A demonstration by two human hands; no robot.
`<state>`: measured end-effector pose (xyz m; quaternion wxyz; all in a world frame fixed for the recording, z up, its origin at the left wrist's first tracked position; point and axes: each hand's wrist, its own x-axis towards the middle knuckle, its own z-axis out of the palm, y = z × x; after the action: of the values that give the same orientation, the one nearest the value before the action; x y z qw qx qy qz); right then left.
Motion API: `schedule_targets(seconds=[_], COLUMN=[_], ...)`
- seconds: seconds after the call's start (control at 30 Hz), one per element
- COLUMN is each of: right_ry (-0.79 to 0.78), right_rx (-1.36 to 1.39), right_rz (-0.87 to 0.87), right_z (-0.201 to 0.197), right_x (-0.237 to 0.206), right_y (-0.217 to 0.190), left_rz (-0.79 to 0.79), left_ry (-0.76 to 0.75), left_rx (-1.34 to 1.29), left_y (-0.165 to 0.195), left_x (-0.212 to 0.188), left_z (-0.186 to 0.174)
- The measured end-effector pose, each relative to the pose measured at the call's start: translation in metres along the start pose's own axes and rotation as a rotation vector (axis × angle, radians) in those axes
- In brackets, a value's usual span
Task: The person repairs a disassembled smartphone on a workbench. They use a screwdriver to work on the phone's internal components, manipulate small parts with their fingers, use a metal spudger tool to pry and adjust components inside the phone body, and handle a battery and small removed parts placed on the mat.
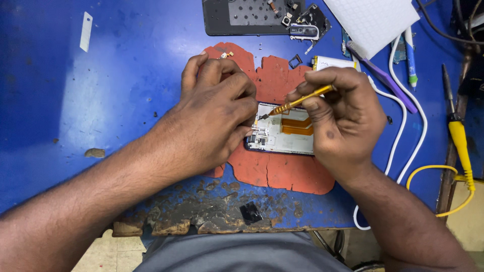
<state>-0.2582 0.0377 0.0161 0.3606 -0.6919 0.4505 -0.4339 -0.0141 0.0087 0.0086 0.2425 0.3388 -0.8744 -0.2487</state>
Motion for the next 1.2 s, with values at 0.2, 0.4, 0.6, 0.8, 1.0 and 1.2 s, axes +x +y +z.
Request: schedule_targets(seconds=[0.2, 0.4, 0.6, 0.8, 1.0, 1.2], right_ry=[0.022, -0.048, -0.028, -0.048, -0.062, -0.064], right_rx=[0.194, 0.122, 0.217, 0.243, 0.263, 0.208], right_rz=[0.268, 0.249, 0.400, 0.481, 0.406, 0.198], right_z=[0.002, -0.004, -0.008, -0.006, -0.009, -0.016], right_x=[0.009, 0.008, 0.012, 0.018, 0.015, 0.006], right_y=[0.002, 0.010, 0.017, 0.017, 0.018, 0.017], left_rz=[-0.018, -0.026, -0.043, -0.052, -0.050, -0.049], left_ry=[-0.011, -0.012, -0.034, -0.030, -0.029, -0.043], left_rx=[0.028, 0.018, 0.032, 0.018, 0.044, 0.019], left_y=[0.002, 0.001, 0.003, 0.005, 0.006, 0.004], left_x=[0.001, 0.000, 0.000, 0.001, 0.002, 0.001], left_z=[0.002, 0.004, 0.005, 0.004, 0.003, 0.002])
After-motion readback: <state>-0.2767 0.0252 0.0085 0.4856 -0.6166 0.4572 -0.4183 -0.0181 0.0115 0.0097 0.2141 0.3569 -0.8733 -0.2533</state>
